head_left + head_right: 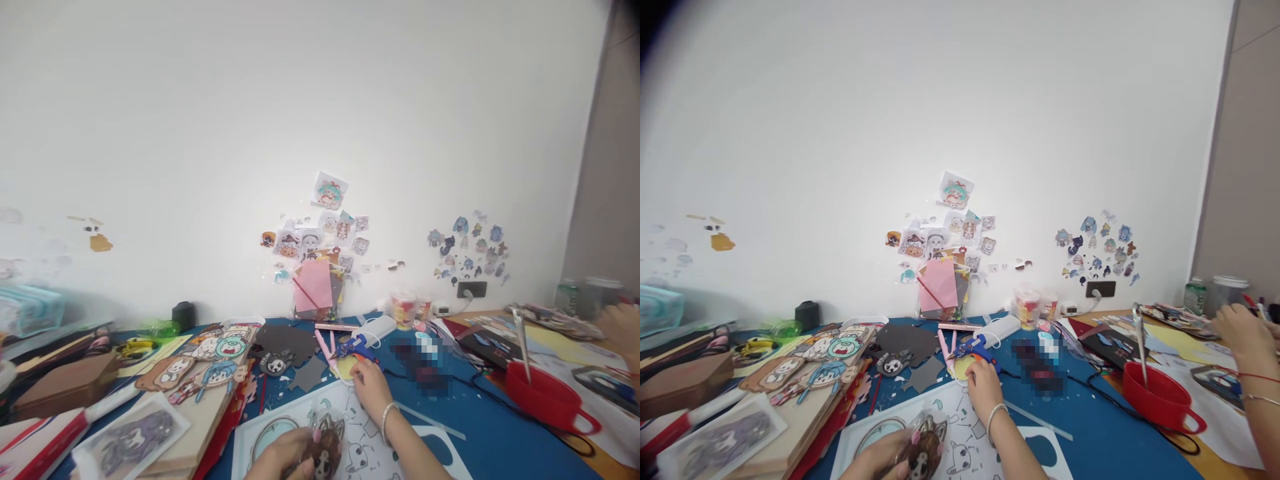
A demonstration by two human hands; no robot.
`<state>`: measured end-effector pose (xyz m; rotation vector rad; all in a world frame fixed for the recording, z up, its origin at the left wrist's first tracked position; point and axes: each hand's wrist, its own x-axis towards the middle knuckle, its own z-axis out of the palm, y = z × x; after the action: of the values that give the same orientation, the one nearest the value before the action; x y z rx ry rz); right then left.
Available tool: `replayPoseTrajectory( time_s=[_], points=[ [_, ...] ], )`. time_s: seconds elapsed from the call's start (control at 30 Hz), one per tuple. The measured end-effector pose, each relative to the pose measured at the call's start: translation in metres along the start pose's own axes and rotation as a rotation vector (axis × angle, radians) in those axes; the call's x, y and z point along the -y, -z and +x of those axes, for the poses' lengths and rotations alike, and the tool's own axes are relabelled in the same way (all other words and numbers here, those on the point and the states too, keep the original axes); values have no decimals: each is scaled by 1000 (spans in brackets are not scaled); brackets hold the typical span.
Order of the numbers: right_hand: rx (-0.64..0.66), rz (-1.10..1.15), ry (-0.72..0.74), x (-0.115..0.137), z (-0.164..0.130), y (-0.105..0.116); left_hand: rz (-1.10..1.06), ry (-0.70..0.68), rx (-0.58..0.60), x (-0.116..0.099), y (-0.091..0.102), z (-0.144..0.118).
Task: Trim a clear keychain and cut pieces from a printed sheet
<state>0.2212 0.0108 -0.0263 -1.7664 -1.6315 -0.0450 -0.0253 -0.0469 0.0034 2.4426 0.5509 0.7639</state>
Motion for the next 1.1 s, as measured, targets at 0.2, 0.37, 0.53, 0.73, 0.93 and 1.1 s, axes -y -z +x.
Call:
replayPoseTrajectory(
  time_s=[0.2,0.37,0.53,0.73,0.93,1.1],
  points=[
    [-110,-63,-74,-5,3,14,53,324,-272,26,9,-4],
    [-152,-142,-203,-21,8,15,41,377,-202,28,17,-4],
    [-89,-141,-221,-29,11,9,11,381,-169,27,18,-4],
    [-85,-133,-246,-27,11,11,-63,412,-294,32,13,-2],
    [-82,-137,-247,-25,11,13,-383,652,-448,45,9,-1],
    [-77,-140,-249,-24,11,13,-624,745,-452,49,10,-1]
  ],
)
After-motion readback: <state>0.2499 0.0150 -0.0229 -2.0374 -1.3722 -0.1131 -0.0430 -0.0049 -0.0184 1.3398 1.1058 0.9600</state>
